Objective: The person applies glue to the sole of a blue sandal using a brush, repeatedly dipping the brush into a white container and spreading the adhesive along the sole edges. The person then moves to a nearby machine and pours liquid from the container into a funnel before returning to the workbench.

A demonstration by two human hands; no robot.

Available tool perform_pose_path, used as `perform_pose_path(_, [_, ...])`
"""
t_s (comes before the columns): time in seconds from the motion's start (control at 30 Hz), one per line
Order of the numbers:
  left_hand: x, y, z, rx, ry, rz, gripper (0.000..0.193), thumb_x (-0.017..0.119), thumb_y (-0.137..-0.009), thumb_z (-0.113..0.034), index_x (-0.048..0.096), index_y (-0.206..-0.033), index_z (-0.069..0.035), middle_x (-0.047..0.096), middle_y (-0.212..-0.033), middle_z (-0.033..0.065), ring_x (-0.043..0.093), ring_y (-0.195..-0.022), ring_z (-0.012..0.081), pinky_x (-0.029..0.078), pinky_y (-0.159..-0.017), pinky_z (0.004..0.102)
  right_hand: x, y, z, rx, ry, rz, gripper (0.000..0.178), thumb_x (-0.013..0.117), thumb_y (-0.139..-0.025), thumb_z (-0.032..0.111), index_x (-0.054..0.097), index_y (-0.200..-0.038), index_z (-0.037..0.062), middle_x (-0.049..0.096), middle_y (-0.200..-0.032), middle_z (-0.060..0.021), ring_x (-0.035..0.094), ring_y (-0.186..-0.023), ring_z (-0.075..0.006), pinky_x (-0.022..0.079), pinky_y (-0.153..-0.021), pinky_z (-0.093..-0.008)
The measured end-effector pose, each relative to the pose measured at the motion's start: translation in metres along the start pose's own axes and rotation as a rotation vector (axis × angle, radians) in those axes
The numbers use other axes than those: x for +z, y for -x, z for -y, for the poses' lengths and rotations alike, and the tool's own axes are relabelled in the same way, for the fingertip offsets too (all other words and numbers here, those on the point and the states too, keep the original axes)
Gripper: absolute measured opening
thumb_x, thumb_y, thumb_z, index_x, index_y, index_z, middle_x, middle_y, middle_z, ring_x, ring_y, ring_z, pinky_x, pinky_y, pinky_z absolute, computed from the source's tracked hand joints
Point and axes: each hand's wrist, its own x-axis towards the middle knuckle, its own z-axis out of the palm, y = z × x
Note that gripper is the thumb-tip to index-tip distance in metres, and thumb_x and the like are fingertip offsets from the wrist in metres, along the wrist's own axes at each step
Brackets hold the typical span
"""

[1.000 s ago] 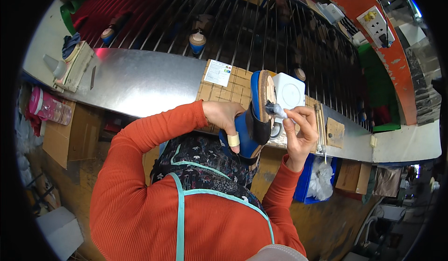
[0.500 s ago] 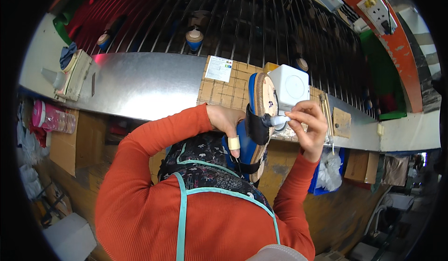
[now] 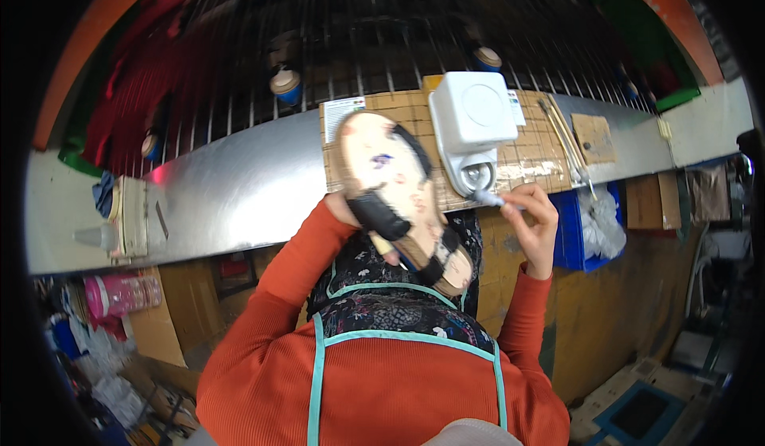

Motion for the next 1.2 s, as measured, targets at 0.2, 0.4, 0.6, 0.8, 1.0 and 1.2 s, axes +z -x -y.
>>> perform_pose_path(0.2, [-0.001, 0.022, -0.027, 0.326, 0.026, -0.287, 0.082, 0.069, -0.082, -0.042, 0.030, -0.144, -0.005, 0.047, -0.136, 0.0186, 0.054, -0.116, 0.0283, 0.048, -0.095, 0.0398, 0.005, 0.009, -0.034, -0.010, 0.665, -0.170, 0.007, 0.074, -0.080, 0.018, 0.073, -0.087, 0.0164, 0.058, -0.074, 0.0020, 0.048, -0.060, -0.0146, 0.025, -0.069, -0.0332])
perform_pose_path(0.4, [0.031, 0.032, -0.053, 0.195, 0.424, -0.337, 0.135, 0.057, -0.059, -0.089, 0.016, -0.148, 0.003, 0.052, -0.094, 0.0123, 0.053, -0.061, 0.0248, 0.048, -0.088, 0.0447, 0.014, 0.000, -0.042, -0.164, 0.814, -0.178, 0.011, 0.073, -0.079, 0.016, 0.072, -0.090, 0.0173, 0.057, -0.079, 0.0017, 0.050, -0.065, -0.0145, 0.027, -0.070, -0.0344])
perform_pose_path(0.6, [0.020, 0.044, -0.046, 0.080, 0.434, -0.566, 0.123, 0.036, -0.068, -0.094, 0.022, -0.149, -0.002, 0.056, -0.092, 0.0142, 0.052, -0.064, 0.0254, 0.046, -0.077, 0.0416, 0.014, -0.006, -0.033, -0.256, 1.005, -0.067, 0.011, 0.071, -0.081, 0.019, 0.073, -0.092, 0.0175, 0.059, -0.080, 0.0016, 0.053, -0.067, -0.0147, 0.029, -0.070, -0.0348])
perform_pose_path(0.8, [0.019, 0.042, -0.032, 0.141, 0.483, -0.894, 0.116, 0.033, -0.069, -0.094, 0.035, -0.142, -0.004, 0.060, -0.094, 0.0220, 0.058, -0.069, 0.0310, 0.050, -0.059, 0.0400, -0.011, -0.007, -0.035, 0.140, 0.675, 0.100, 0.009, 0.069, -0.083, 0.018, 0.072, -0.081, 0.0096, 0.063, -0.074, -0.0055, 0.056, -0.059, -0.0221, 0.034, -0.073, -0.0382])
perform_pose_path(1.0, [0.025, 0.026, -0.013, 0.184, 0.147, -0.997, 0.095, 0.042, -0.083, -0.077, 0.040, -0.137, 0.002, 0.060, -0.109, 0.0247, 0.066, -0.086, 0.0263, 0.058, -0.070, 0.0336, -0.016, -0.006, -0.034, 0.771, -0.101, 0.153, 0.017, 0.069, -0.087, 0.017, 0.072, -0.086, -0.0006, 0.064, -0.067, -0.0029, 0.060, -0.066, -0.0081, 0.042, -0.058, -0.0229])
perform_pose_path(1.2, [0.030, 0.002, 0.001, -0.015, -0.076, -0.747, 0.078, 0.055, -0.086, -0.066, 0.052, -0.126, 0.001, 0.064, -0.108, 0.0111, 0.064, -0.092, 0.0160, 0.053, -0.080, 0.0290, 0.017, -0.020, 0.022, -0.117, 0.336, -0.275, 0.018, 0.078, -0.073, 0.007, 0.075, -0.090, 0.0092, 0.065, -0.080, -0.0022, 0.057, -0.071, -0.0134, 0.033, -0.071, -0.0281])
